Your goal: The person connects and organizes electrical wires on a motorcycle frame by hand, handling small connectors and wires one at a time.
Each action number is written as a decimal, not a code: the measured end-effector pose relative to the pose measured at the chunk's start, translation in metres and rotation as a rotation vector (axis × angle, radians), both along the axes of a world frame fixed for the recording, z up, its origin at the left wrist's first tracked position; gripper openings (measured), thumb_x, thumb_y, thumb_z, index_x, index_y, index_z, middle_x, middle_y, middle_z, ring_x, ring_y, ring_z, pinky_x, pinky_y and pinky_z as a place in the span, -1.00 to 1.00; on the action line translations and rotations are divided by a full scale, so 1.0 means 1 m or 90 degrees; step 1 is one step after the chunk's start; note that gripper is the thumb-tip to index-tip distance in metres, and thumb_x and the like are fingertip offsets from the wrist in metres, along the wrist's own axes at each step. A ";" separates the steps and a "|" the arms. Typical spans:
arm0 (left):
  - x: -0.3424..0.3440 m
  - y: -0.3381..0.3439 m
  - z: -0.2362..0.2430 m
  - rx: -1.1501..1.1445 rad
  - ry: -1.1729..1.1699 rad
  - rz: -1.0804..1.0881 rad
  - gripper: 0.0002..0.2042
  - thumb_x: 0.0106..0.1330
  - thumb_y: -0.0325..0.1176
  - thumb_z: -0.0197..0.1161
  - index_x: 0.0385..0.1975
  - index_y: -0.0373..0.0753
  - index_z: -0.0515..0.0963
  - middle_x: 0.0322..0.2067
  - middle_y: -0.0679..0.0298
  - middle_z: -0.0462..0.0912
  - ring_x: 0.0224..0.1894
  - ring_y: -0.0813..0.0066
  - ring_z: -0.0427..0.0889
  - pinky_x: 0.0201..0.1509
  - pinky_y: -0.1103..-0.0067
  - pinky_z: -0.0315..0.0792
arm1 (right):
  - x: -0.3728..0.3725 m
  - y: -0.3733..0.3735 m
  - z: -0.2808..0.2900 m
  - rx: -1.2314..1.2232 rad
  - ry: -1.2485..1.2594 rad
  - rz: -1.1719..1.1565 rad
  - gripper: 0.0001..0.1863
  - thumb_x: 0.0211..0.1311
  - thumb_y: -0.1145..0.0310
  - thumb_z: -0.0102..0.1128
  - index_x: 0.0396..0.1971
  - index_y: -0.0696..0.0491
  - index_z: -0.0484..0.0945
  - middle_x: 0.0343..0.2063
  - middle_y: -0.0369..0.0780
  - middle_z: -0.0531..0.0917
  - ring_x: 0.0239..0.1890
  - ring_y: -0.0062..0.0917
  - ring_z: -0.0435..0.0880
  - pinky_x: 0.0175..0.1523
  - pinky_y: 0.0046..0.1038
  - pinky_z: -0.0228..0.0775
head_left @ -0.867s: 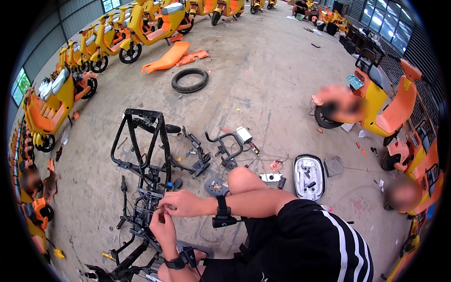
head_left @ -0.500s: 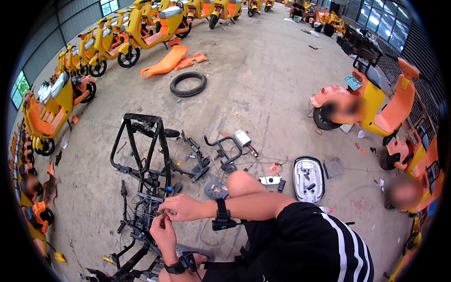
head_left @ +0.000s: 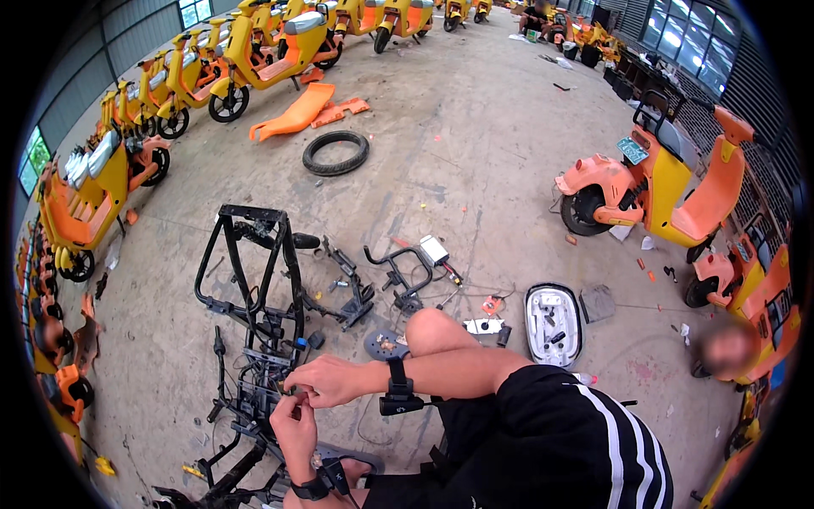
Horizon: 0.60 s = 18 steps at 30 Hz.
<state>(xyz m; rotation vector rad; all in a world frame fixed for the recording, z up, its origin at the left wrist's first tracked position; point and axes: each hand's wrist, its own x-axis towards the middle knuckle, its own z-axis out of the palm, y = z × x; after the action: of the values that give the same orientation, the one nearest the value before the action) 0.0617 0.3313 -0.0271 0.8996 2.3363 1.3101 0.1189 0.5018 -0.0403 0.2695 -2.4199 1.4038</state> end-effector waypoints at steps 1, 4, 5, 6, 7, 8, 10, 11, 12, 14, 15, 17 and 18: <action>-0.001 -0.002 -0.002 -0.005 -0.001 -0.004 -0.89 0.26 -0.54 0.23 -0.30 -0.45 0.61 -0.52 0.28 0.54 -0.49 0.66 0.40 -0.43 0.65 0.28 | 0.000 -0.001 0.000 -0.006 0.006 0.003 -0.65 -0.13 0.45 0.21 -0.21 0.07 0.55 -0.58 -0.21 0.55 -0.50 -0.26 0.58 -0.43 -0.27 0.35; -0.003 -0.005 -0.004 0.000 -0.016 -0.009 -0.90 0.24 -0.56 0.23 -0.31 -0.46 0.61 -0.54 0.32 0.48 -0.52 0.69 0.34 -0.47 0.66 0.21 | 0.001 -0.002 0.000 -0.012 -0.002 0.003 -0.65 -0.14 0.45 0.22 -0.22 0.07 0.55 -0.59 -0.22 0.53 -0.50 -0.27 0.58 -0.44 -0.28 0.35; -0.002 -0.004 -0.003 0.015 -0.028 -0.005 -0.91 0.23 -0.57 0.24 -0.32 -0.46 0.61 -0.55 0.33 0.44 -0.55 0.67 0.29 -0.50 0.65 0.16 | 0.000 -0.002 0.000 -0.011 -0.007 0.002 -0.66 -0.14 0.45 0.22 -0.23 0.07 0.54 -0.59 -0.22 0.53 -0.51 -0.28 0.58 -0.44 -0.29 0.35; 0.000 -0.003 -0.002 0.031 -0.039 -0.001 -0.91 0.21 -0.58 0.24 -0.33 -0.45 0.61 -0.57 0.34 0.40 -0.58 0.66 0.24 -0.53 0.65 0.11 | 0.000 -0.002 0.000 -0.012 -0.007 0.001 -0.67 -0.13 0.45 0.23 -0.24 0.07 0.55 -0.58 -0.22 0.53 -0.50 -0.28 0.58 -0.44 -0.29 0.35; -0.001 -0.003 -0.001 0.037 -0.029 0.001 -0.91 0.21 -0.58 0.24 -0.33 -0.46 0.61 -0.57 0.35 0.39 -0.58 0.67 0.24 -0.53 0.64 0.10 | -0.001 -0.003 -0.001 -0.013 -0.003 0.002 -0.69 -0.13 0.44 0.23 -0.26 0.07 0.55 -0.57 -0.23 0.54 -0.50 -0.29 0.58 -0.44 -0.30 0.35; -0.001 -0.004 -0.001 0.043 -0.019 0.003 -0.91 0.21 -0.58 0.25 -0.33 -0.46 0.61 -0.56 0.35 0.39 -0.58 0.67 0.23 -0.53 0.64 0.09 | -0.001 -0.003 -0.003 -0.014 0.000 0.002 -0.70 -0.12 0.44 0.24 -0.27 0.07 0.56 -0.56 -0.23 0.54 -0.50 -0.30 0.58 -0.44 -0.30 0.35; -0.002 -0.005 -0.001 0.049 0.000 0.017 -0.90 0.21 -0.57 0.25 -0.34 -0.47 0.61 -0.56 0.36 0.38 -0.58 0.68 0.22 -0.53 0.63 0.08 | -0.003 -0.002 -0.005 0.010 0.013 0.011 -0.73 -0.04 0.43 0.24 -0.25 0.07 0.57 -0.49 -0.23 0.57 -0.46 -0.31 0.59 -0.39 -0.32 0.39; -0.002 -0.005 -0.002 0.048 0.008 0.029 -0.90 0.21 -0.57 0.26 -0.34 -0.47 0.61 -0.56 0.36 0.38 -0.58 0.69 0.22 -0.53 0.63 0.06 | -0.003 -0.001 -0.006 0.022 0.020 0.015 -0.75 0.01 0.43 0.24 -0.24 0.07 0.57 -0.46 -0.22 0.59 -0.44 -0.31 0.60 -0.37 -0.32 0.41; -0.002 -0.005 -0.003 0.048 0.016 0.041 -0.90 0.21 -0.57 0.26 -0.34 -0.48 0.61 -0.56 0.36 0.37 -0.58 0.69 0.21 -0.54 0.63 0.05 | -0.003 -0.001 -0.007 0.018 0.031 0.014 -0.77 0.02 0.42 0.24 -0.25 0.07 0.58 -0.45 -0.22 0.59 -0.43 -0.32 0.60 -0.37 -0.33 0.41; -0.002 -0.005 -0.003 0.038 0.021 0.066 -0.90 0.22 -0.55 0.27 -0.34 -0.47 0.61 -0.59 0.38 0.35 -0.58 0.70 0.18 -0.54 0.63 0.03 | -0.002 -0.001 -0.007 0.011 0.056 0.013 -0.80 0.05 0.41 0.25 -0.28 0.07 0.59 -0.41 -0.22 0.60 -0.42 -0.33 0.60 -0.36 -0.34 0.42; -0.002 -0.005 -0.007 0.038 0.017 0.080 -0.89 0.22 -0.55 0.27 -0.34 -0.48 0.61 -0.60 0.40 0.34 -0.58 0.71 0.17 -0.54 0.63 0.02 | -0.002 -0.002 -0.008 0.004 0.057 0.009 -0.81 0.06 0.41 0.25 -0.29 0.08 0.59 -0.41 -0.22 0.60 -0.41 -0.33 0.60 -0.36 -0.34 0.42; 0.000 -0.003 -0.009 0.038 -0.018 0.122 -0.88 0.23 -0.53 0.27 -0.34 -0.49 0.62 -0.67 0.45 0.33 -0.61 0.74 0.15 -0.57 0.63 -0.01 | -0.003 -0.003 -0.009 -0.007 0.061 0.001 -0.83 0.07 0.41 0.25 -0.30 0.08 0.60 -0.41 -0.23 0.60 -0.40 -0.34 0.61 -0.35 -0.35 0.42; 0.001 -0.002 -0.009 0.042 -0.014 0.128 -0.86 0.24 -0.50 0.27 -0.34 -0.49 0.62 -0.71 0.49 0.30 -0.62 0.76 0.13 -0.58 0.63 -0.03 | -0.004 -0.004 -0.011 -0.001 0.073 -0.003 -0.83 0.08 0.40 0.25 -0.30 0.08 0.60 -0.41 -0.22 0.60 -0.40 -0.34 0.61 -0.34 -0.35 0.43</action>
<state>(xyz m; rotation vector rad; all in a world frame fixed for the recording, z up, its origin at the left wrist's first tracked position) 0.0632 0.3292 -0.0363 0.6797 2.4314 1.4740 0.1154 0.4976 -0.0513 0.3331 -2.3259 1.3495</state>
